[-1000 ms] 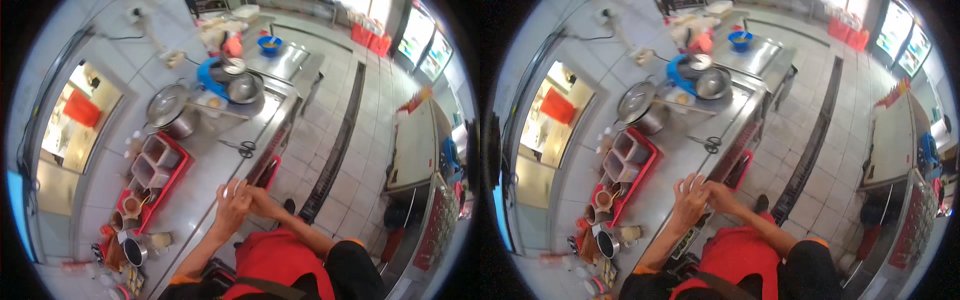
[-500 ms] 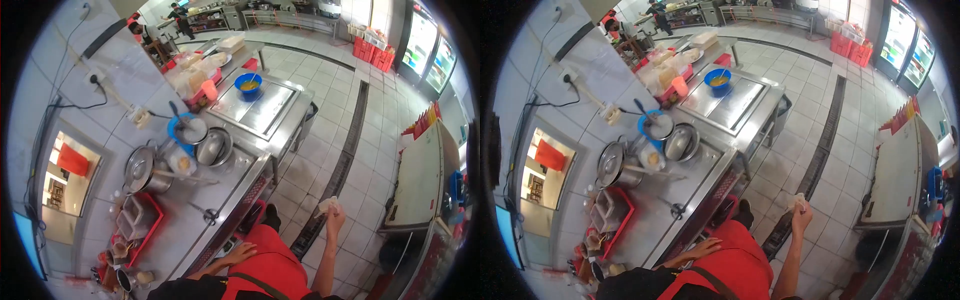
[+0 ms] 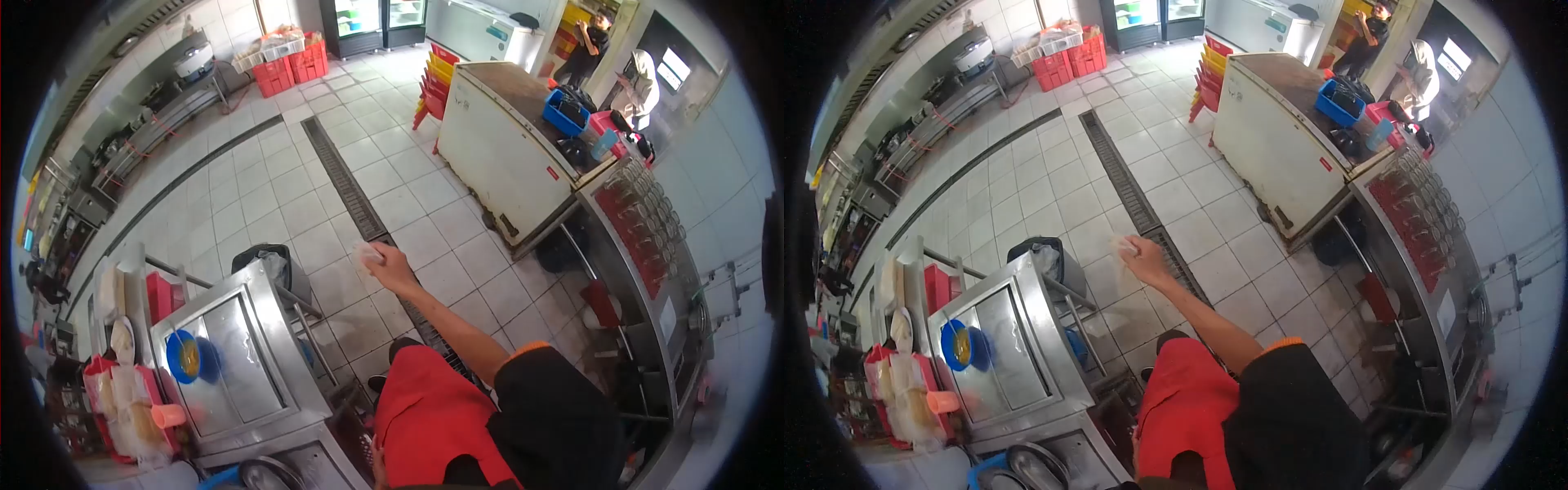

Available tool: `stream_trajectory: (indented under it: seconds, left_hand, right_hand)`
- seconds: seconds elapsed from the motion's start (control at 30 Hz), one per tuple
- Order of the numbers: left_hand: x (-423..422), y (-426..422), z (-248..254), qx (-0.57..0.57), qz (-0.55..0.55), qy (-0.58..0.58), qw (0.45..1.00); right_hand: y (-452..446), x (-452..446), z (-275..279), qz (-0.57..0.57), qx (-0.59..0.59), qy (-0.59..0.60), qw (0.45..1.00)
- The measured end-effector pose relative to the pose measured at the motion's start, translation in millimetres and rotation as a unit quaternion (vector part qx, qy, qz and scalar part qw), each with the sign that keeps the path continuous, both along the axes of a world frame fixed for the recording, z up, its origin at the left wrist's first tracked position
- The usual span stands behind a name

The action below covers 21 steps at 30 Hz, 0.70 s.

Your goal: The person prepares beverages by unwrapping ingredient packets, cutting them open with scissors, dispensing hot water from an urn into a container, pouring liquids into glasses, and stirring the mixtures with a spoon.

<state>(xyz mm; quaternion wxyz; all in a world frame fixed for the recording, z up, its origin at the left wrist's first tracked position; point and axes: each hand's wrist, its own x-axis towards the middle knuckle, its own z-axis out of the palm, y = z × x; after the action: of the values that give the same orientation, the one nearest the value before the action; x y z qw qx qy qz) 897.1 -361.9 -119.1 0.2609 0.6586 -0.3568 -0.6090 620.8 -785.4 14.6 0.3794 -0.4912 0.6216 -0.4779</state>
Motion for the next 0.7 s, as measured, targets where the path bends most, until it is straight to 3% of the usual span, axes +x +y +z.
stream_trajectory:
  seconds: [0.03,0.1,0.17,0.23,0.27,0.33,0.37,0.57,0.63,0.7]
  left_hand:
    - [1,-8,-2,0.005,0.007,-0.003,1.0]
    - [-6,-10,0,0.018,0.038,-0.012,0.999]
    - [-18,-14,3,0.039,0.077,-0.024,0.996]
    - [-45,-18,9,0.072,0.134,-0.037,0.988]
    - [-61,-23,12,0.091,0.174,-0.045,0.98]
    - [-104,-32,19,0.132,0.259,-0.064,0.955]
    - [-124,-36,24,0.15,0.3,-0.07,0.94]
    - [-232,-43,51,0.24,0.462,-0.105,0.847]
    - [-264,-43,65,0.264,0.494,-0.113,0.821]
    - [-286,-43,72,0.275,0.52,-0.118,0.8]
  right_hand:
    - [-23,5,4,-0.002,0.029,0.004,1.0]
    - [-71,17,-35,-0.026,-0.067,0.017,0.997]
    - [-119,32,-33,0.015,-0.003,0.015,1.0]
    - [-170,52,-62,-0.021,-0.193,0.266,0.944]
    - [-181,68,-19,0.123,0.004,0.007,0.992]
    - [-223,91,-38,0.15,0.013,-0.02,0.988]
    - [-241,110,-44,0.168,0.026,-0.095,0.981]
    - [-332,231,-145,0.266,0.086,-0.107,0.954]
    - [-333,255,-165,0.342,0.172,0.015,0.924]
    - [-329,257,-187,0.359,0.22,0.031,0.907]
